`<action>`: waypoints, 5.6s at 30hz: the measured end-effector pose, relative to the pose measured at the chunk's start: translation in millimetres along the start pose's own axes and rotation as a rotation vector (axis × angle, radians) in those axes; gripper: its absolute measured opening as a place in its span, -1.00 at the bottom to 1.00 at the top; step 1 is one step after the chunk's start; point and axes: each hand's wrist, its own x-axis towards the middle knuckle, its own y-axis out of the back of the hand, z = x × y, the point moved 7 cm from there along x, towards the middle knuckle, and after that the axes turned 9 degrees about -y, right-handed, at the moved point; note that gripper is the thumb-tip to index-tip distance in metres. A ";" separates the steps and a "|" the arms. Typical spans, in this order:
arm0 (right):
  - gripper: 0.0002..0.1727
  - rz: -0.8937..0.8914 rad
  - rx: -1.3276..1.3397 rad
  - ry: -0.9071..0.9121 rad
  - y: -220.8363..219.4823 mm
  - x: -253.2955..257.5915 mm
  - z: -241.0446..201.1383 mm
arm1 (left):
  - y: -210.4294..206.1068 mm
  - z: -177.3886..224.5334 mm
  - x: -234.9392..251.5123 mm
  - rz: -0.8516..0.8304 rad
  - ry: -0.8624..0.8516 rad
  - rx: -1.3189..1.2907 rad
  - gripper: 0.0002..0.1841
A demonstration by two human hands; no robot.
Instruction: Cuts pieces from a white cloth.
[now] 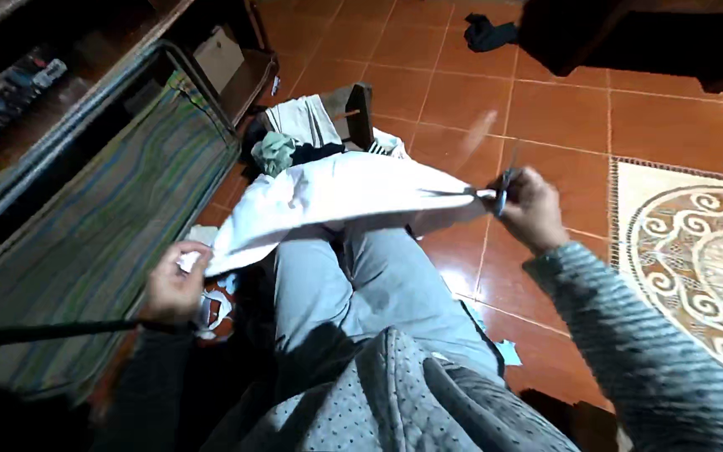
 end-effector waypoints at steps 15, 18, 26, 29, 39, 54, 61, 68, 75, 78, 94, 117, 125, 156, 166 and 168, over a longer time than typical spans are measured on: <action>-0.39 -0.356 0.137 -0.387 -28.4 -100.2 70.7 | -179.0 82.3 -144.8 -0.414 0.922 -1.189 -0.46; -0.52 -0.592 0.223 -0.318 -57.3 -113.1 18.5 | -196.7 75.0 -120.5 0.168 1.312 -1.333 -0.48; -0.96 -1.328 0.128 -0.523 -144.8 -168.1 -41.3 | -195.9 58.7 -109.3 0.558 1.431 -1.323 -0.84; -0.85 -1.401 0.071 -0.658 -163.2 -166.7 -50.4 | -196.3 54.5 -112.4 0.520 1.344 -1.366 -0.78; -0.53 -1.458 0.269 -0.589 -219.9 -155.5 -65.0 | -183.2 36.5 -125.0 0.309 0.736 -1.167 -0.71; -0.57 -1.226 0.349 -0.656 -226.6 -158.6 -62.3 | -180.8 34.7 -124.6 0.350 0.671 -1.166 -0.62; -0.52 -1.307 0.319 -0.697 -238.3 -154.8 -68.6 | -180.4 35.0 -124.3 0.364 0.635 -1.207 -0.61; -0.61 -1.275 0.319 -0.728 -238.0 -152.0 -69.4 | -180.4 32.9 -126.3 0.392 0.640 -1.225 -0.61; -0.52 -1.305 0.277 -0.779 -246.7 -146.3 -75.2 | -182.2 31.0 -127.6 0.396 0.588 -1.275 -0.62; -0.55 -1.308 0.307 -0.759 -249.6 -144.9 -74.4 | -183.0 30.6 -129.0 0.428 0.572 -1.293 -0.64; -0.60 -1.283 0.278 -0.755 -262.3 -128.4 -80.9 | -185.2 29.3 -132.9 0.473 0.512 -1.359 -0.66; -0.54 -1.282 0.245 -0.824 -287.2 -124.7 -87.1 | -185.6 32.0 -136.2 0.447 0.564 -1.407 -0.68; -0.54 -1.272 0.262 -0.792 -292.1 -118.8 -90.3 | -188.7 32.2 -141.5 0.464 0.673 -1.457 -0.74; -0.67 -1.136 0.232 -0.764 -309.8 -107.3 -89.2 | -188.4 31.5 -145.6 0.505 0.716 -1.459 -0.78; -0.28 -0.735 -0.422 0.197 -228.1 -98.9 -99.4 | -141.3 2.2 -137.4 0.688 0.810 -1.134 -0.77; -0.32 -0.510 -0.703 0.376 -207.6 -92.4 -86.5 | -132.7 -10.3 -134.6 0.798 0.935 -1.208 -0.76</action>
